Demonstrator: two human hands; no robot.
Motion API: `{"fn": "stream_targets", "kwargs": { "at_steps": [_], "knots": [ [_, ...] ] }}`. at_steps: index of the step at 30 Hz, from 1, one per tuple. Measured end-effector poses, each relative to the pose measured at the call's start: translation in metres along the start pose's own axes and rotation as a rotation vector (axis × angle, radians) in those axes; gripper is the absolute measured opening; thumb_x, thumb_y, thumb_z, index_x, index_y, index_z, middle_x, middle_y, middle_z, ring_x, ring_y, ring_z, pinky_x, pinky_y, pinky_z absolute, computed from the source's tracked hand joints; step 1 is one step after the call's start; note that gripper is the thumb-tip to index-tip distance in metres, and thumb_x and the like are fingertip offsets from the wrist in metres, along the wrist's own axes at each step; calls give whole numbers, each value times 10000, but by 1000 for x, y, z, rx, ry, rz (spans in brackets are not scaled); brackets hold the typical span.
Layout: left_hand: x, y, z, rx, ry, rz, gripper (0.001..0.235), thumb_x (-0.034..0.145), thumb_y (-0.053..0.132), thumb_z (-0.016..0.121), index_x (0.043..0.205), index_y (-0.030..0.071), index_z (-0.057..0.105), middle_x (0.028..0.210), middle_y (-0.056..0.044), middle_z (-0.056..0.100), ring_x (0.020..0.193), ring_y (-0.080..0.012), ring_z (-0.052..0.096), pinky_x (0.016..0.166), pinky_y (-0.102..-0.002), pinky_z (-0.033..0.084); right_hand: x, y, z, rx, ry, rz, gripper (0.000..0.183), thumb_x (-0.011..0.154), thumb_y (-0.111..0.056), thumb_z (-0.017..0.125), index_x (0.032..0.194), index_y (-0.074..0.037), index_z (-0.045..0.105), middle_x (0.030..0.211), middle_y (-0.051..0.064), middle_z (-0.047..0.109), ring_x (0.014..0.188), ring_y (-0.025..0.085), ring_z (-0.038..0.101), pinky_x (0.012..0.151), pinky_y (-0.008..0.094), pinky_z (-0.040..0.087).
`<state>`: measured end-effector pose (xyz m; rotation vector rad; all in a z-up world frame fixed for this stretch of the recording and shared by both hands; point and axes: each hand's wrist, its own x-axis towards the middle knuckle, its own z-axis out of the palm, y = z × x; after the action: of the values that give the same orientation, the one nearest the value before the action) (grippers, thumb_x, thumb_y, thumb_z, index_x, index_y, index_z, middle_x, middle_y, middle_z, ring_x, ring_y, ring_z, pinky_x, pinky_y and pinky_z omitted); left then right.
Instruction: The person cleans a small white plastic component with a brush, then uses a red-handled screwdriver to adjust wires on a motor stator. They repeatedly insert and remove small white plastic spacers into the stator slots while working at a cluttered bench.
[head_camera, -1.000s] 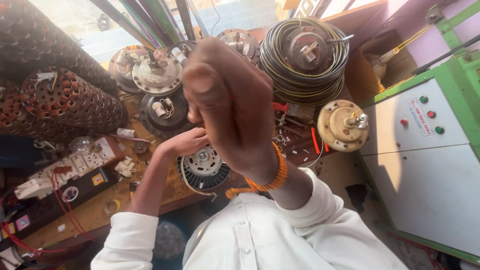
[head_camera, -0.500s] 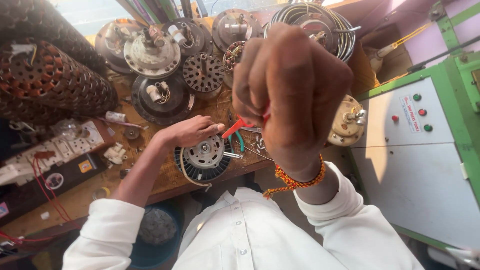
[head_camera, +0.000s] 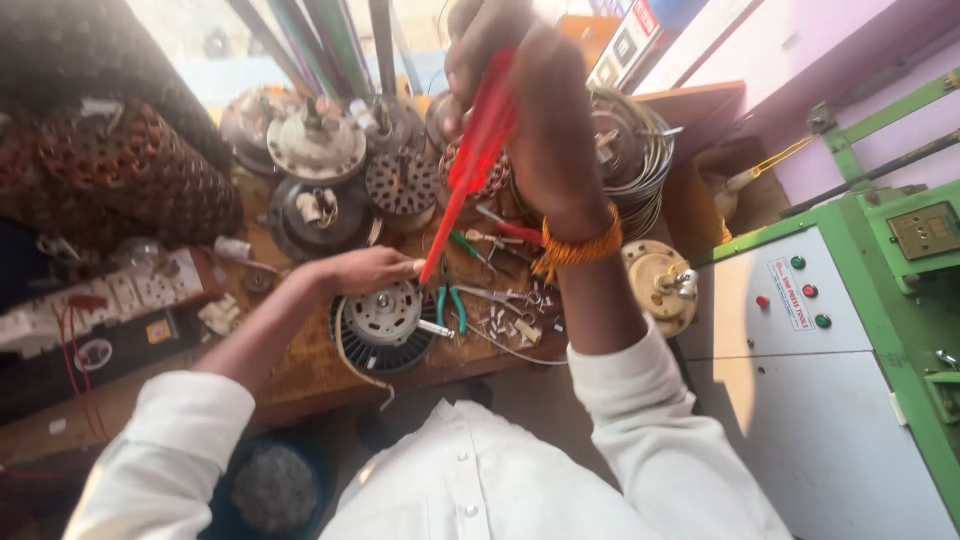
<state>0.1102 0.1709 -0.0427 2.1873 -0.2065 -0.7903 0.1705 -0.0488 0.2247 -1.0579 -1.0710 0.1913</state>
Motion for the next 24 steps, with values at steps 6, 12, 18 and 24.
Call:
{"fn": "stream_targets", "kwargs": {
  "at_steps": [6,12,18,24],
  "knots": [
    [3,-19,14,-252,38,10,728,971,639,362,1559,209,381,1602,-27,409,1430,-172,419,1162,-356,339,-22,-29,17,-802,-66,-317,350,1191,-352,483,1146,-51,657,938,38,631,846,163,632,793,287,521],
    [0,-23,15,-390,-79,15,643,1007,570,370,1476,178,569,1487,-124,576,1322,-224,561,1127,-374,440,-17,-33,26,-6,-395,-18,467,1104,-451,446,1224,-41,635,1067,49,694,923,126,688,826,311,579],
    [-1,-7,5,-342,-55,-100,644,1012,618,378,1430,180,597,1452,-60,605,1322,-168,565,1152,-336,412,-24,-30,42,-498,-115,-284,259,1026,-288,640,1120,-51,687,1027,110,609,981,207,606,886,356,523],
    [-17,24,-5,-290,-156,-62,748,984,694,278,1403,194,645,1468,-60,596,1352,-202,534,1172,-358,367,-25,-30,30,-303,-208,-315,218,1081,-225,626,1237,-85,687,1167,80,670,1083,237,668,974,338,555]
  ]
}}
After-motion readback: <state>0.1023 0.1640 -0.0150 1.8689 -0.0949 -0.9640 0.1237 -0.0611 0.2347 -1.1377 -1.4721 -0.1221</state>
